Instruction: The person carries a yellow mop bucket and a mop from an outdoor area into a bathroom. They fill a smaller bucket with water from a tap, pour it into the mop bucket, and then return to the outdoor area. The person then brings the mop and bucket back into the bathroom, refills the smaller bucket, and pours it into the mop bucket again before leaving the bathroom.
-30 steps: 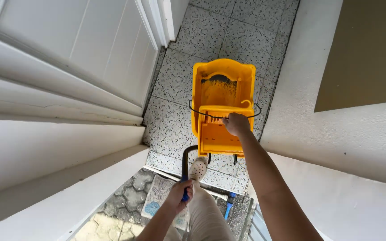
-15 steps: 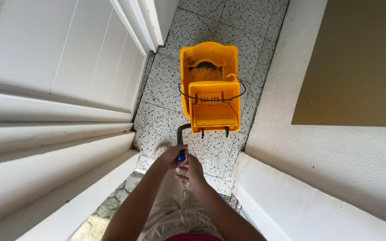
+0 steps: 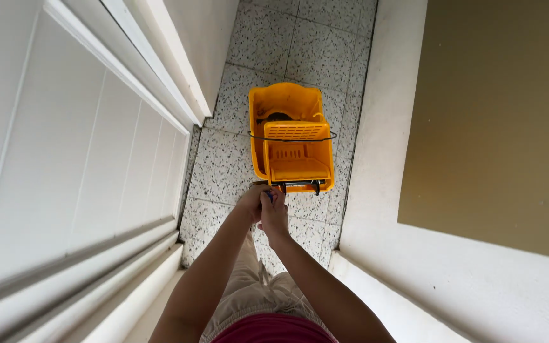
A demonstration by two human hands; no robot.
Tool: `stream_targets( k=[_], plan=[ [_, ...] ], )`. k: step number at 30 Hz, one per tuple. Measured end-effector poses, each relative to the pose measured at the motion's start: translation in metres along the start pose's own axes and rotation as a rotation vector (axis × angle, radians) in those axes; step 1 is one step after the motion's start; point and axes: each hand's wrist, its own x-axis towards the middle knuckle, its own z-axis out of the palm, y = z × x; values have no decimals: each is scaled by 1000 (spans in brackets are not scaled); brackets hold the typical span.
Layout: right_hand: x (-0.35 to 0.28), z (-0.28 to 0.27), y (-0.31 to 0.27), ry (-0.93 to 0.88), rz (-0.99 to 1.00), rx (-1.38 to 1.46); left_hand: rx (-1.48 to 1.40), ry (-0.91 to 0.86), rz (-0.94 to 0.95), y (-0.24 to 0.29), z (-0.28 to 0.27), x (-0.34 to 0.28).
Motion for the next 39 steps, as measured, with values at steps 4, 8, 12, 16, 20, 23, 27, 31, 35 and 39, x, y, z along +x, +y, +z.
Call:
stream_targets(
  k=[4, 8, 12, 16, 20, 23, 27, 31, 35, 39],
  plan=[
    [74, 16, -24, 81, -115, -170, 42, -98, 113, 46, 30, 33],
    [128, 16, -76, 160, -311, -305, 61, -59, 149, 101, 63, 90],
    [178, 2, -138, 161, -458, -408, -34, -72, 79, 156, 86, 165],
    [229, -6, -200, 212, -630, -457, -43, -77, 99, 218, 154, 178],
    [286, -17, -259, 214, -808, -465, -68, -29, 154, 263, 185, 238],
    [337, -31, -313, 117, -895, -420, -98, -55, 214, 303, 223, 279],
    [391, -64, -388, -56, -904, -402, 394, 221, 164, 330, 326, 243],
    [439, -81, -434, -59, -826, -453, 585, 196, 30, 366, 363, 289],
    [493, -86, -495, 44, -654, -518, 651, 279, 15, 403, 374, 369],
    [549, -93, -571, 38, -399, -671, 493, 212, 7, 431, 403, 429]
  ],
)
